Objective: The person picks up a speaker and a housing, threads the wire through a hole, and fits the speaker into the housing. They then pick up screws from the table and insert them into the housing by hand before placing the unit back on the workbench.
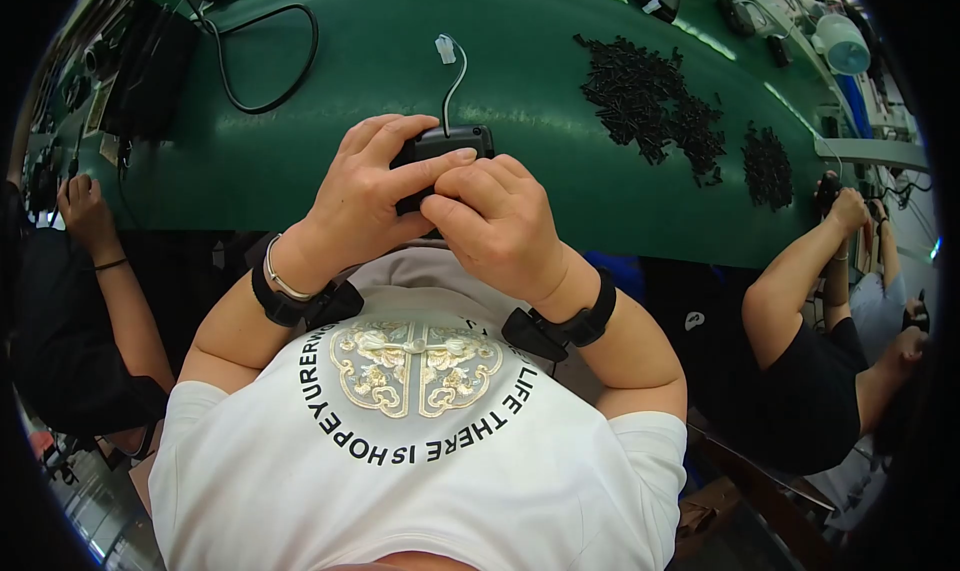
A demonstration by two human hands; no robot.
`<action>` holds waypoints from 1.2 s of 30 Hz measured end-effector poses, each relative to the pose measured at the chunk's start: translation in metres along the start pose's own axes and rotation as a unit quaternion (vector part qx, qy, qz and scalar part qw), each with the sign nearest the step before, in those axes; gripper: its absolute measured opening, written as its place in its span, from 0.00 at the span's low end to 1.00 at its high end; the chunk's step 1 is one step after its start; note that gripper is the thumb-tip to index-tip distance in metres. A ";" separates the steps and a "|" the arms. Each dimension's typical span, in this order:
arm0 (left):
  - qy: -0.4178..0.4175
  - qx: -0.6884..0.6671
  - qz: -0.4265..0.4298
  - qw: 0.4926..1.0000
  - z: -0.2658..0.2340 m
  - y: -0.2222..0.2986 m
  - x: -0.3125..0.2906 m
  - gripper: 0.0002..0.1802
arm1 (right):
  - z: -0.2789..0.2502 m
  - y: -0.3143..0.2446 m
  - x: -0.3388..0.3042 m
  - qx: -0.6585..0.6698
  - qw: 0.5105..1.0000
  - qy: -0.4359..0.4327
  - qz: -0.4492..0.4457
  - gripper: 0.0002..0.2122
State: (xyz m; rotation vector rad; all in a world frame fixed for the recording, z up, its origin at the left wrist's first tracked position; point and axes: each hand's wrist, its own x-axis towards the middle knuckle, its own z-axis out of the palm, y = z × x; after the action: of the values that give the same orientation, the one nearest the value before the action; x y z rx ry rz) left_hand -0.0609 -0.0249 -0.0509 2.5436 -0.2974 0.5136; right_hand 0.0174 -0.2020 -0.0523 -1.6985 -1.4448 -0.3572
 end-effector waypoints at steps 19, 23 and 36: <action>-0.038 -0.004 0.005 0.999 -0.005 0.001 0.004 0.34 | -0.108 0.065 -0.072 -0.162 0.901 0.078 0.395 0.05; -0.038 0.003 0.004 0.999 -0.005 0.001 0.004 0.34 | -0.105 0.070 -0.068 -0.257 0.898 0.015 0.356 0.06; -0.040 0.000 -0.001 0.999 -0.006 0.001 0.002 0.32 | -0.059 0.012 0.009 0.230 0.927 0.000 0.295 0.06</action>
State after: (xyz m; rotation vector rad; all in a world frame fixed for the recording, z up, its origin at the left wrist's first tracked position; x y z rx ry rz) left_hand -0.0606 -0.0227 -0.0449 2.5684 -0.3238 0.4109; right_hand 0.0490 -0.2398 -0.0157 -1.6343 -0.8563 0.2946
